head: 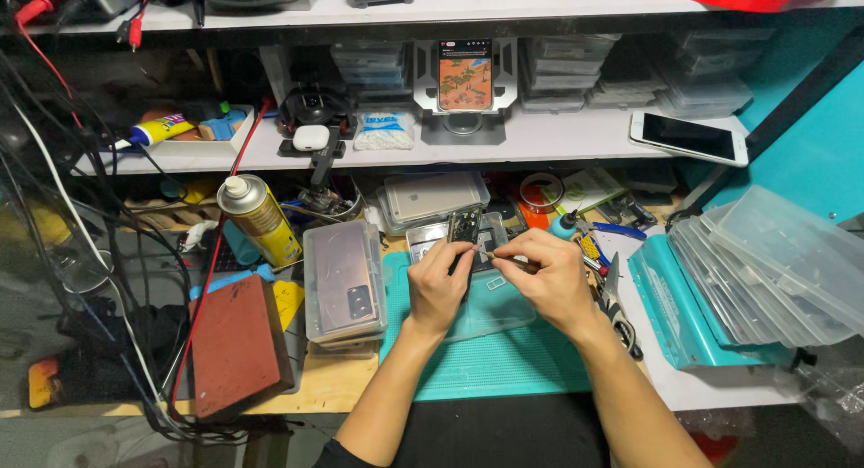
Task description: The person repairs a smartphone at a workbench. They hold the phone frame, use a pry tool to work around the back cover and internal components, remove the cover, then align and press the cover back onto the phone body.
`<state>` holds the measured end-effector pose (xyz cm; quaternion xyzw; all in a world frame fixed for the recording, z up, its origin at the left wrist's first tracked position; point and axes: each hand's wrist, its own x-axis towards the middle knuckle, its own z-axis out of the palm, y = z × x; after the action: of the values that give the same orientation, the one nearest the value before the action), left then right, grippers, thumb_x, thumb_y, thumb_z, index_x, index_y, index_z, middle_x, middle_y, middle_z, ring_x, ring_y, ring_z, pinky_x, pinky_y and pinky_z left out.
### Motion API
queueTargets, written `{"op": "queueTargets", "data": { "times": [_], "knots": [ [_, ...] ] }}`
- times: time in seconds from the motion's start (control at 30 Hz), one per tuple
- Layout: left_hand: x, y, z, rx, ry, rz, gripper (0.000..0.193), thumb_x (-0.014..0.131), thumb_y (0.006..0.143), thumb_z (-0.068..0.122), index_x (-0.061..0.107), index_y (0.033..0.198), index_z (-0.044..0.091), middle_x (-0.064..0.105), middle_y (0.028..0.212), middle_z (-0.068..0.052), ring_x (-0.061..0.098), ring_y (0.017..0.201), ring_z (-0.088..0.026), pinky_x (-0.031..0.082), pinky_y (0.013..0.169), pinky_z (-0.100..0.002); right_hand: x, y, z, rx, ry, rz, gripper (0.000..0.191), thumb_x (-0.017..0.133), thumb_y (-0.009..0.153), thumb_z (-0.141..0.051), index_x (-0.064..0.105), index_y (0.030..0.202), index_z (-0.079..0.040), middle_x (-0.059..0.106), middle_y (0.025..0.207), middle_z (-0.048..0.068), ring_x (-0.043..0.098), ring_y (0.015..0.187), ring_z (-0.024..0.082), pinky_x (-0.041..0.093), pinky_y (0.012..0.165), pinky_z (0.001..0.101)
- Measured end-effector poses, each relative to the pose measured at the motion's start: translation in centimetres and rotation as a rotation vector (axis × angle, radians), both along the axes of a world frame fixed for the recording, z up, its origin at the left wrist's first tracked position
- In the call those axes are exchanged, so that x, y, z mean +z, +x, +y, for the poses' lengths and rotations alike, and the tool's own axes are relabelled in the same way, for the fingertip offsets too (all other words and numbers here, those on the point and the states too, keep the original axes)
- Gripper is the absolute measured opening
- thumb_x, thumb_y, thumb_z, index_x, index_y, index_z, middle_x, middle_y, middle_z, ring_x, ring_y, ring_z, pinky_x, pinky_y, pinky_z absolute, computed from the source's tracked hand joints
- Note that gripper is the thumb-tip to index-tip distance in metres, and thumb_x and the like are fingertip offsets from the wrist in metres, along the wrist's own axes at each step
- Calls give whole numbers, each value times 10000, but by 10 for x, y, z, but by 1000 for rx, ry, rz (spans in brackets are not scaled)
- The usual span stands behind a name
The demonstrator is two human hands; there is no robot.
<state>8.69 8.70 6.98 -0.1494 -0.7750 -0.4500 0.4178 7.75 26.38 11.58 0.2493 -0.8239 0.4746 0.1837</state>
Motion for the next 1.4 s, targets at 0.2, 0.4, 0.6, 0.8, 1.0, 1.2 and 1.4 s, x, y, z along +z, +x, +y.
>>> {"op": "queueTargets", "data": {
  "times": [0.2,0.4,0.6,0.8,1.0,1.2,1.4],
  "knots": [
    [0,1,-1,2,-24,8,90,762,872,13,714,945,36,704,866,-105,705,747,-284,545,625,-352,0,1,-1,9,16,1,145,810,788,-89,795,926,-46,723,822,33,600,603,88,459,530,241],
    [0,2,-2,0,-36,35,106,763,869,3,706,952,36,721,900,-100,725,777,-276,565,644,-331,0,2,-1,-10,22,-13,145,805,787,-98,796,924,-51,734,836,36,620,610,94,469,535,243],
    [-3,3,-1,16,-55,30,117,771,862,-1,710,953,38,720,897,-105,718,773,-286,563,643,-339,0,0,1,-13,59,8,143,810,780,-114,797,912,-61,746,850,46,650,613,117,494,537,253],
    [-7,3,0,0,-54,46,126,766,864,1,698,968,26,720,926,-118,722,808,-301,570,674,-349,0,0,2,-13,87,8,141,809,780,-119,799,911,-69,743,851,60,686,648,136,529,565,255],
    [-17,0,0,11,95,-56,178,801,835,26,723,995,23,736,932,-122,731,829,-277,565,729,-314,-2,-1,6,-47,56,-53,139,818,781,-113,801,904,-50,751,831,43,602,580,137,457,525,260],
    [-41,-10,-10,-119,514,-389,287,747,848,-38,713,1130,4,764,992,-78,722,900,-145,571,797,-266,-6,1,15,-105,-42,-114,170,814,788,-95,809,951,-45,734,801,24,542,573,63,403,512,239],
    [-59,-20,-24,-444,856,-350,512,637,868,-143,503,1344,-10,695,1173,-161,685,1088,-189,545,961,-305,-12,3,23,-131,-91,-136,172,821,792,-85,809,959,-42,699,773,18,511,592,48,392,526,233]
  ]
}}
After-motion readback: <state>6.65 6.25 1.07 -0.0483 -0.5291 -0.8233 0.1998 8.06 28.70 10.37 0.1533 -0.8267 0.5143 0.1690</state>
